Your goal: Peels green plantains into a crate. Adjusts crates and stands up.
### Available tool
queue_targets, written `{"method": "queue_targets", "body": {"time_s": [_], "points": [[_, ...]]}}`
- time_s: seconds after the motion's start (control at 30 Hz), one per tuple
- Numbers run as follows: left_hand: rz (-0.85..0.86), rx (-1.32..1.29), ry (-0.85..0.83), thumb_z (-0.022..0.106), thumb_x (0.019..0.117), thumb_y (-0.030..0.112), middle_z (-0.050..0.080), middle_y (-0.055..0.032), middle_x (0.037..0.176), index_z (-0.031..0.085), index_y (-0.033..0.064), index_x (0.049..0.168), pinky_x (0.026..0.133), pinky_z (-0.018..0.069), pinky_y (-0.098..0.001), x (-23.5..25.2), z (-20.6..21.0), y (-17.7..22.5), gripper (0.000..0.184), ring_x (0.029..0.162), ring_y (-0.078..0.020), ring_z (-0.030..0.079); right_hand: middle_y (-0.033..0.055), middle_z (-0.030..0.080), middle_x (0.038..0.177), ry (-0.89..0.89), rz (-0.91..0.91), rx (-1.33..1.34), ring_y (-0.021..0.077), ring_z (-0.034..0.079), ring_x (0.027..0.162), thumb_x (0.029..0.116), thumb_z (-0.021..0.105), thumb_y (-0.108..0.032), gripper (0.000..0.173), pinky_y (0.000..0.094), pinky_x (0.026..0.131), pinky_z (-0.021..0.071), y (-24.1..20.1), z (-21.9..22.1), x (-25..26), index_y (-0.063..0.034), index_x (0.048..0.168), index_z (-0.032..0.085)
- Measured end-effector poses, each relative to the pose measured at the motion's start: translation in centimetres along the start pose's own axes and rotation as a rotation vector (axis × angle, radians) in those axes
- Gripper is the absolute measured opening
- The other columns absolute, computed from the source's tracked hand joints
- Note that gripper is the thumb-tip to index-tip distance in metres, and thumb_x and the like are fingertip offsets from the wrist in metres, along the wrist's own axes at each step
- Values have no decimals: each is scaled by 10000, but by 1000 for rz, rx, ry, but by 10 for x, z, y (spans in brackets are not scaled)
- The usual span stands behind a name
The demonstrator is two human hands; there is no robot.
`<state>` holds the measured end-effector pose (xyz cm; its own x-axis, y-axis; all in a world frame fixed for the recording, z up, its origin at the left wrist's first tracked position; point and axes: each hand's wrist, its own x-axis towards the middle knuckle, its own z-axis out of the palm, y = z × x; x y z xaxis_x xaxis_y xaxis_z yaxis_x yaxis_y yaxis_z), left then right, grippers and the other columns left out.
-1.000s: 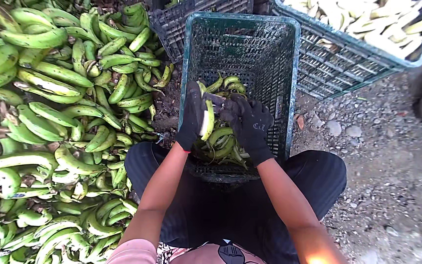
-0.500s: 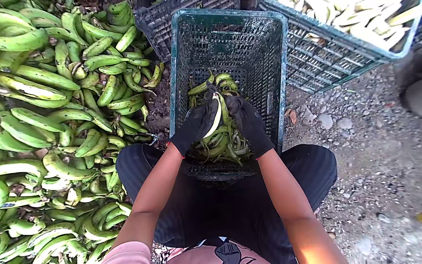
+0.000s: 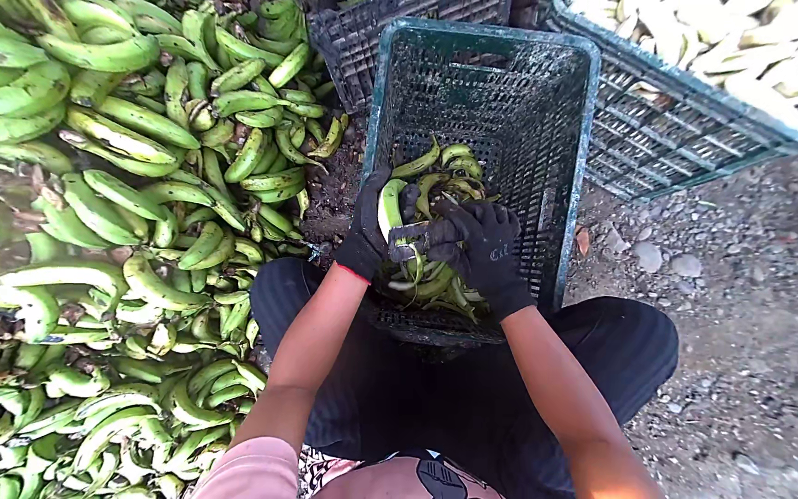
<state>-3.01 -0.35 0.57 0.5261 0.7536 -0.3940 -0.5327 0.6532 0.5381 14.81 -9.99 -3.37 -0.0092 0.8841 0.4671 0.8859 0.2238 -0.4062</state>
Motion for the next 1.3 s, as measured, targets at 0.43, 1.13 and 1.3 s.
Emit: {"method": "queue_targets", "body": {"time_s": [0.43,1.13,1.3], "points": [[103,111,230,261,1102,381,576,-19,674,488,133,985,479,523,-241,-5,14,2,356,527,-112,589,200,687,1161,63,49,-44,423,628,1096,898,255,-858,861,674,972,377,-10,-2,-3,-254,1330,691],[492,1072,-112,203,1085,348,674,-123,1205,427,-13,1490,943,533,-312,-21,32,-42,587,1059,-126,656,138,640,1277,-136,573,750,152,613,1174,1103,218,-448,609,393,1023,497,3,-6,3,-22,1412,524],[358,424,-196,203,1082,448,685,-25,809,575,61,1240,540,579,-249,-13,12,-10,560,616,-97,648,201,615,1370,-185,356,393,364,569,1286,1017,305,-643,725,623,1038,434,4,-13,1,-110,1402,610]]}}
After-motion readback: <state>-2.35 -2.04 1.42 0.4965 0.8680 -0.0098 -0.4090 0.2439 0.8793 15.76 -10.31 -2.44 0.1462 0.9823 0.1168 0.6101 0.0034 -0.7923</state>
